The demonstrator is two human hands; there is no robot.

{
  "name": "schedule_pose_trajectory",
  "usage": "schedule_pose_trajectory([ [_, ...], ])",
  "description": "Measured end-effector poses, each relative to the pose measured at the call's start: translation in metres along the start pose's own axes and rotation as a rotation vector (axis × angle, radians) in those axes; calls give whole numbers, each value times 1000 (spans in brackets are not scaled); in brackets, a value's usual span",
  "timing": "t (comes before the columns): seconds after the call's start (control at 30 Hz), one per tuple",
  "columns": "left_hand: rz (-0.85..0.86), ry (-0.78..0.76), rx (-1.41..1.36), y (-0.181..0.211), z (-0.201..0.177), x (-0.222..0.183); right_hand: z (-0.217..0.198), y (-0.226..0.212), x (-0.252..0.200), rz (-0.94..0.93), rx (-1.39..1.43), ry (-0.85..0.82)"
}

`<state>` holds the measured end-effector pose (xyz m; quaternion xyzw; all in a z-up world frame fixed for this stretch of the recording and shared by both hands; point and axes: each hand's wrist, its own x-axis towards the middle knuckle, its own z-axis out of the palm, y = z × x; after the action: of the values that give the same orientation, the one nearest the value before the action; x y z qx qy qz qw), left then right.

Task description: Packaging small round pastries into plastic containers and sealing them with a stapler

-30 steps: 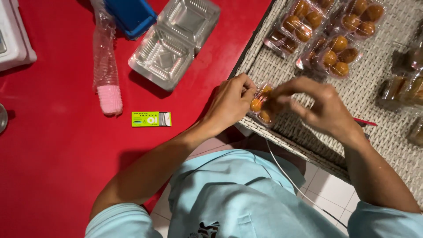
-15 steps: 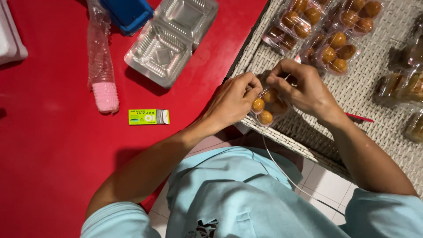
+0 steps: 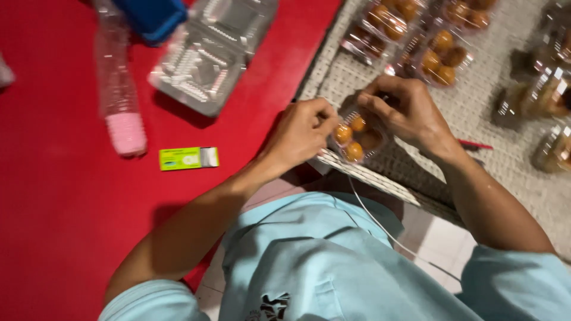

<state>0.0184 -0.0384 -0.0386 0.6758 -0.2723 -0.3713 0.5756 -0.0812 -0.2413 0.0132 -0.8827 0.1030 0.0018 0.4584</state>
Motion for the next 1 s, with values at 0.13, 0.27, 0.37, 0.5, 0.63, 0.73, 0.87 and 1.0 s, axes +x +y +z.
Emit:
schedule_pose_trajectory([
  [0.13,-52,56,84,11,6,-6,-37,-35,-30,-71,-450,-103],
  [0.27,-18,47,3,10,6,-3,-75,-37,-66,181,-867,-211],
  [0.37,-51,77,-56,7,8,-2,-80,3,-78,559,-1200,-474],
  [0.5,-64,93,-61,8,8,-3,-78,60,-87,609,-1298,-633],
  [0.63,-76,89,12,21,7,-8,-93,52,-74,540,-1012,-607],
  [0.73,-53,58,-5,20,5,-8,-102,38,-64,282,-492,-348],
  [0.87,-48,69,23,24,6,-9,-57,-32,-41,149,-8,35],
  [1.0,-156,102,108,37,5,-11,-17,-44,3,122,147,183],
])
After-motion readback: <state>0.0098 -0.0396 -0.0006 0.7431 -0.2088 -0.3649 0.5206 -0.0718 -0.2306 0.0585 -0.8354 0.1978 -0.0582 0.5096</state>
